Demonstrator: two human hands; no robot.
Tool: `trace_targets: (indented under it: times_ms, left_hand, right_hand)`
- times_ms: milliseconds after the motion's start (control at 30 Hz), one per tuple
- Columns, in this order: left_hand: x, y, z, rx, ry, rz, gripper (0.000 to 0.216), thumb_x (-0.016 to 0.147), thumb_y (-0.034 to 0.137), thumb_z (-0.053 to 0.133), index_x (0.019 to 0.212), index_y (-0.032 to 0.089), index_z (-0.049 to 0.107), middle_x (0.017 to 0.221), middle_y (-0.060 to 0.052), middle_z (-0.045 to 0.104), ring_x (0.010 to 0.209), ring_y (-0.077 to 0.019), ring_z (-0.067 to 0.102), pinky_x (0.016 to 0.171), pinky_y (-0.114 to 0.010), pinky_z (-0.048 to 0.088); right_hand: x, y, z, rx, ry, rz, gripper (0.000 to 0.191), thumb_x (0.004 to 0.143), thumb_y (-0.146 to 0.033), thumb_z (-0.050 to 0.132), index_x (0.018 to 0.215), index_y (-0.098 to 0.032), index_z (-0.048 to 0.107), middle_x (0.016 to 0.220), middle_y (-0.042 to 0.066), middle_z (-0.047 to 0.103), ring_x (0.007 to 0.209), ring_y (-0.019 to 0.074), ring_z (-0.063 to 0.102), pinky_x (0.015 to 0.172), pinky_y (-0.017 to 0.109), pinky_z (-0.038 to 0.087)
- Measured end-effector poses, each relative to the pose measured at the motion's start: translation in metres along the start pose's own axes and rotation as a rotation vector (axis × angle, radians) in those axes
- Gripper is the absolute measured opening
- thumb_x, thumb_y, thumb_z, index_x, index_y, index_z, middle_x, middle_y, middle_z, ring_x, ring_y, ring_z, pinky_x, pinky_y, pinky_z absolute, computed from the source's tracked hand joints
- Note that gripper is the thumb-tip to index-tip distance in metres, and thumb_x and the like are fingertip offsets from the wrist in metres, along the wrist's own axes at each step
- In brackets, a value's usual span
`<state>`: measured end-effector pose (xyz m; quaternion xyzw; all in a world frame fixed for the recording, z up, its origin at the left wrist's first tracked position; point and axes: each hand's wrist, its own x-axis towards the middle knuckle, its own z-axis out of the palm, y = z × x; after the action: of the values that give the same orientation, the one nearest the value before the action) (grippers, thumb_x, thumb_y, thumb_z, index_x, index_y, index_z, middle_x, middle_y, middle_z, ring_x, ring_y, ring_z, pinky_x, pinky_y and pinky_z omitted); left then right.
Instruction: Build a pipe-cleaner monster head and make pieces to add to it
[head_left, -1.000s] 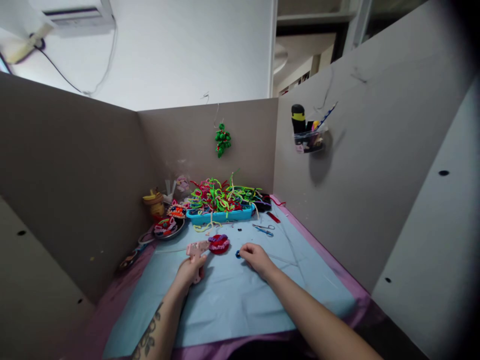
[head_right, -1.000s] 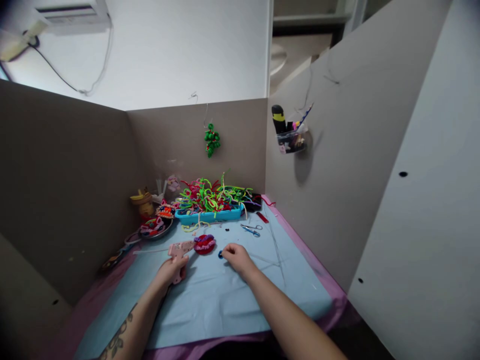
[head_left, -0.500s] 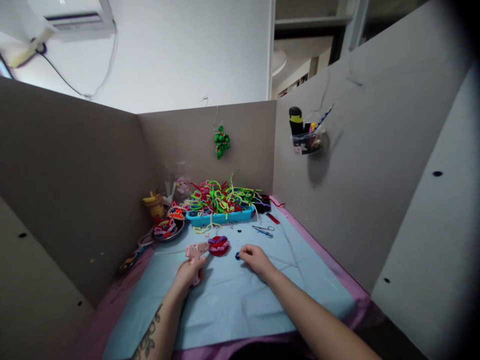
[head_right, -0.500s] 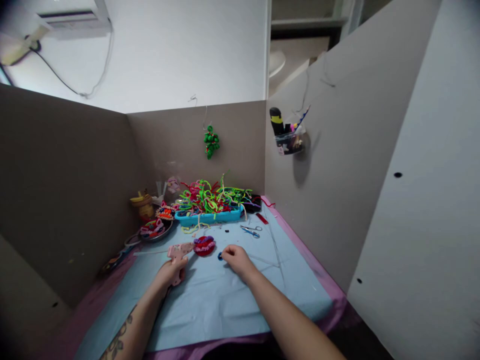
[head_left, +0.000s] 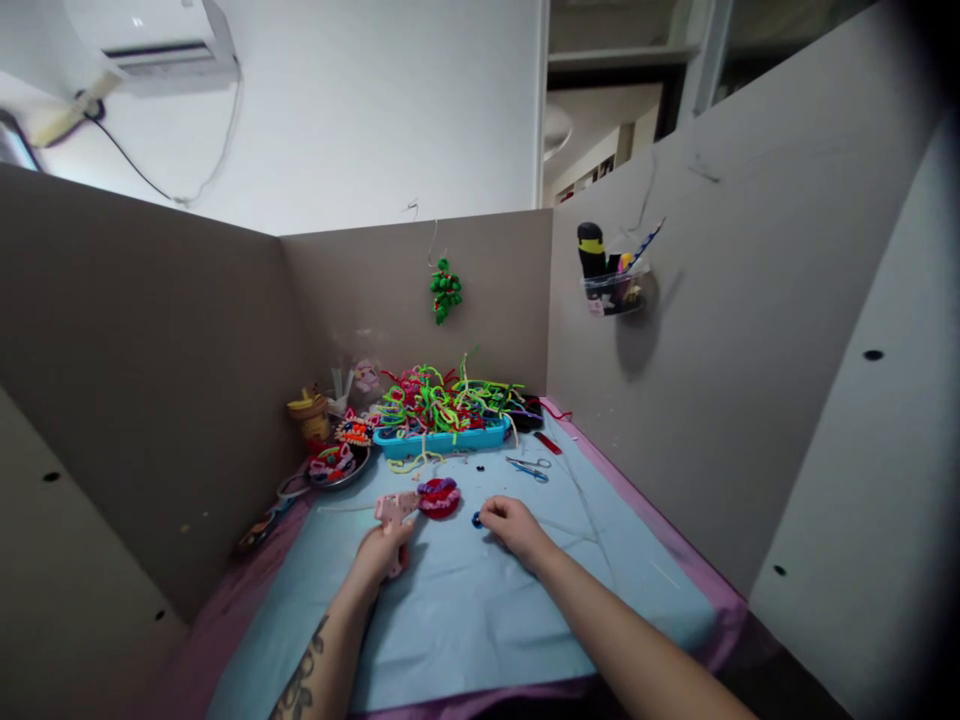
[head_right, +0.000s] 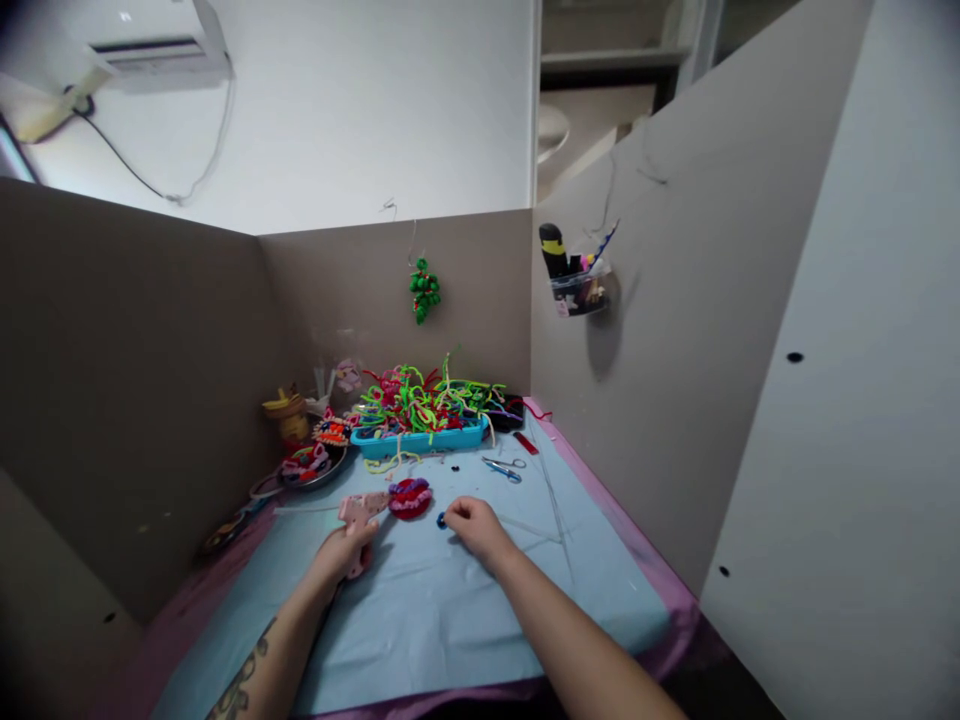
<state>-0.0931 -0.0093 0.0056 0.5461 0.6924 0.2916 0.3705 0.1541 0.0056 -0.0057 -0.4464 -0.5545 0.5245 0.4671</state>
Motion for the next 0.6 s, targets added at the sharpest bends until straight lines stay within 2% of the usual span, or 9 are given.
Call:
trace_targets:
  times_ms: [133,300,467,600]
  left_hand:
    - [0.004,-0.004,0.001,0.030,0.007,0.001,0.066,0.070,0.075,0.042,0.036,0.020,0.050,0.033,0.000,0.043,0.037,-0.0135,0.043,0.042,-0.026,0.033]
    - [0.005,-0.006,0.001,0.055,0.025,-0.004,0.060,0.077,0.065,0.041,0.036,0.022,0.049,0.034,-0.001,0.044,0.037,-0.0141,0.045,0.044,-0.026,0.034]
    - [-0.005,-0.003,-0.001,0.036,0.085,0.029,0.053,0.081,0.060,0.037,0.050,0.022,0.057,0.043,-0.004,0.052,0.042,-0.0190,0.051,0.047,-0.029,0.037]
    - [-0.015,0.004,0.002,0.007,0.068,0.083,0.048,0.081,0.058,0.041,0.060,0.020,0.062,0.048,-0.005,0.055,0.052,-0.0243,0.057,0.056,-0.033,0.043]
  right_hand:
    - [0.000,0.000,0.000,-0.004,-0.002,0.002,0.018,0.066,-0.033,0.065,0.062,-0.018,0.055,0.041,-0.009,0.040,0.039,0.0061,0.031,0.040,0.018,0.028]
    - [-0.001,0.000,0.001,-0.012,-0.001,-0.004,0.018,0.067,-0.032,0.065,0.063,-0.018,0.055,0.042,-0.009,0.040,0.039,0.0058,0.031,0.040,0.018,0.026]
    - [0.000,0.002,0.001,-0.016,0.004,-0.007,0.018,0.067,-0.032,0.065,0.062,-0.018,0.055,0.044,-0.008,0.041,0.040,0.0057,0.032,0.040,0.019,0.025]
    - [0.001,0.002,0.001,-0.014,0.008,-0.013,0.018,0.066,-0.032,0.065,0.061,-0.018,0.054,0.048,-0.008,0.043,0.041,0.0054,0.033,0.041,0.019,0.026]
